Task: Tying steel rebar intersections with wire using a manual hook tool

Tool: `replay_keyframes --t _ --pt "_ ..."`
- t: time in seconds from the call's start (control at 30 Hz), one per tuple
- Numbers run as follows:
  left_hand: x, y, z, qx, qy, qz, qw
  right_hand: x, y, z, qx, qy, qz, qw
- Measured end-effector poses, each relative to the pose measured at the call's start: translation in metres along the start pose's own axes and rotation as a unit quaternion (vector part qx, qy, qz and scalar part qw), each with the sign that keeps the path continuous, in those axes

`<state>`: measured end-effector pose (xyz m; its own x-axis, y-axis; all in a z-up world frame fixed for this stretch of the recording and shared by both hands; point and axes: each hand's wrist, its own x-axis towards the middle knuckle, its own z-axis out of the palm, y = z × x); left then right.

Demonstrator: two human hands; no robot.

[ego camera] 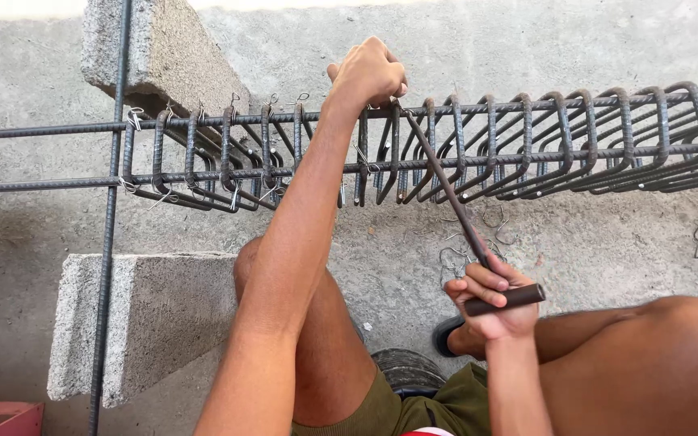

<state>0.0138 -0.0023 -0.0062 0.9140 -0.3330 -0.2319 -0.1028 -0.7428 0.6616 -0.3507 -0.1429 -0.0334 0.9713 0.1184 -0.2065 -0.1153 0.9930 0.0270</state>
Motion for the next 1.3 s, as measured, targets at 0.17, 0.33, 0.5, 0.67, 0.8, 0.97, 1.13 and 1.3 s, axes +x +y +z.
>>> replay_keyframes --t 0.17,0.33,0.5,0.67,0.8,0.97,1.13,1.3 --pt "-0.018 0.010 -0.013 -0.018 -0.023 -0.038 0.999 -0.001 0.008 -0.018 0.056 -0.009 0.013 0.998" --pt "-0.019 0.011 -0.017 -0.014 -0.055 0.005 0.998 0.006 0.007 -0.013 0.027 -0.040 0.025 0.999" --pt "-0.035 0.019 -0.029 0.065 -0.063 0.022 0.996 0.014 0.000 -0.003 -0.079 -0.050 0.015 0.995" --pt "-0.028 0.020 -0.018 0.116 -0.055 0.085 0.988 0.017 -0.002 -0.001 -0.188 -0.052 0.032 0.980" --pt "-0.024 0.022 -0.015 0.144 -0.063 0.092 0.983 0.020 -0.006 0.021 -0.377 -0.074 0.081 0.920" --pt "-0.029 0.021 -0.017 0.185 -0.057 0.112 0.975 0.017 -0.038 0.060 -0.533 0.023 0.175 0.828" --pt "-0.026 0.013 -0.005 0.215 -0.004 0.163 0.963 0.032 -0.056 0.135 -0.728 0.103 0.234 0.637" --pt "-0.024 0.014 -0.004 0.229 -0.008 0.166 0.959 0.057 -0.098 0.186 -0.856 0.159 0.253 0.422"
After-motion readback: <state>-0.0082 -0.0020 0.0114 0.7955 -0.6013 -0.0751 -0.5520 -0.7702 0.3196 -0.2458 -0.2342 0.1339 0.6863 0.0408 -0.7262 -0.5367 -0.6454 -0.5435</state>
